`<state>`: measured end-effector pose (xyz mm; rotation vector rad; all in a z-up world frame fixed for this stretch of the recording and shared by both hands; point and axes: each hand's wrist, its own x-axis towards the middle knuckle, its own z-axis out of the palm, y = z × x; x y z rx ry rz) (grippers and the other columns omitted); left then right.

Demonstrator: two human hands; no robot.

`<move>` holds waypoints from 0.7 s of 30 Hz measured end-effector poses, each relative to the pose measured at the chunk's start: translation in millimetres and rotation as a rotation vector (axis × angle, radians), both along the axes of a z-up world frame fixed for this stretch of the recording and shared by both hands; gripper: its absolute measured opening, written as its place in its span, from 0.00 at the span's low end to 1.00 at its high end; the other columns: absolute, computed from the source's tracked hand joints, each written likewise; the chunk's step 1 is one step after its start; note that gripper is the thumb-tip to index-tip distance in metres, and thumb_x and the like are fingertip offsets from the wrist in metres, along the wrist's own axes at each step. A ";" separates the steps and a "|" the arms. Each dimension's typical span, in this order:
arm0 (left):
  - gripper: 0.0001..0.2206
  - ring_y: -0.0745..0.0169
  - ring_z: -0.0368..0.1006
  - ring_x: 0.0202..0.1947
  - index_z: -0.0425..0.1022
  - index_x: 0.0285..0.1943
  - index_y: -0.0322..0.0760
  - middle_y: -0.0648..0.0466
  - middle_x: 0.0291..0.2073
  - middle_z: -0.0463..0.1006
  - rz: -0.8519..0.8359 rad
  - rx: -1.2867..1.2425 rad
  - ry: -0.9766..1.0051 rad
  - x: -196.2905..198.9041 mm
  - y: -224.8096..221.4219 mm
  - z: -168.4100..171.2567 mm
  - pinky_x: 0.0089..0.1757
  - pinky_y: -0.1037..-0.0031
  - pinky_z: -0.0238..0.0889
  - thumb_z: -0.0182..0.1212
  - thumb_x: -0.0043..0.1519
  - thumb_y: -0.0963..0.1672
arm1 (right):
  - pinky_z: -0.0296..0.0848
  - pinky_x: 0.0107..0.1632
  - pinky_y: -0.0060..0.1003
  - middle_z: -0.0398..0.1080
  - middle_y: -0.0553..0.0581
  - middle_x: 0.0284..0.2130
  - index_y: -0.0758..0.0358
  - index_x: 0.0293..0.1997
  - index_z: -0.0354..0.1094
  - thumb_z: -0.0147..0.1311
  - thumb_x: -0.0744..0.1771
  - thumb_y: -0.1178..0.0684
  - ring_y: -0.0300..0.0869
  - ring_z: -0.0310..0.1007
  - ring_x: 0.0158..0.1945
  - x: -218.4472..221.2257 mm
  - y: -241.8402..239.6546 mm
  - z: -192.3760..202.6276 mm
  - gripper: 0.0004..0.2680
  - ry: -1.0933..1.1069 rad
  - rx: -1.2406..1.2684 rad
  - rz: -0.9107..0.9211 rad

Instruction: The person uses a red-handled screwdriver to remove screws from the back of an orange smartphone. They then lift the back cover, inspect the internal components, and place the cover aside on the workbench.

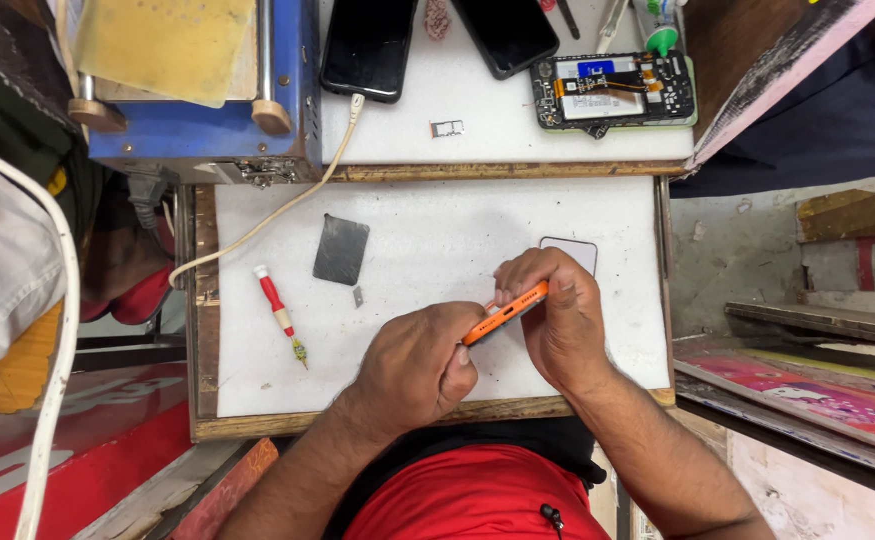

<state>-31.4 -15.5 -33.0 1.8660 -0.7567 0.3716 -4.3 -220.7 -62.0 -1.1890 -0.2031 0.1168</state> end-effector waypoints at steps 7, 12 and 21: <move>0.09 0.50 0.78 0.49 0.66 0.57 0.33 0.45 0.51 0.76 0.015 0.002 -0.090 -8.5 -13.7 3.7 0.48 0.64 0.76 0.54 0.73 0.43 | 0.67 0.60 0.48 0.63 0.51 0.27 0.57 0.35 0.62 0.39 0.75 0.42 0.40 0.63 0.36 -1.1 6.3 5.2 0.15 0.028 0.012 -0.095; 0.16 0.50 0.73 0.57 0.66 0.58 0.35 0.47 0.53 0.72 0.122 0.089 -0.221 -17.0 -48.8 -1.9 0.53 0.63 0.74 0.66 0.70 0.46 | 0.66 0.61 0.50 0.60 0.51 0.25 0.56 0.39 0.62 0.37 0.76 0.45 0.41 0.61 0.36 5.1 12.6 -4.7 0.12 -0.045 0.232 -0.085; 0.13 0.48 0.71 0.60 0.75 0.55 0.34 0.46 0.56 0.72 0.137 0.219 -0.143 -16.3 -59.7 -12.3 0.55 0.58 0.70 0.64 0.62 0.41 | 0.53 0.71 0.66 0.72 0.64 0.54 0.59 0.45 0.71 0.39 0.69 0.41 0.62 0.55 0.72 0.7 -21.9 10.0 0.15 0.522 0.577 -0.037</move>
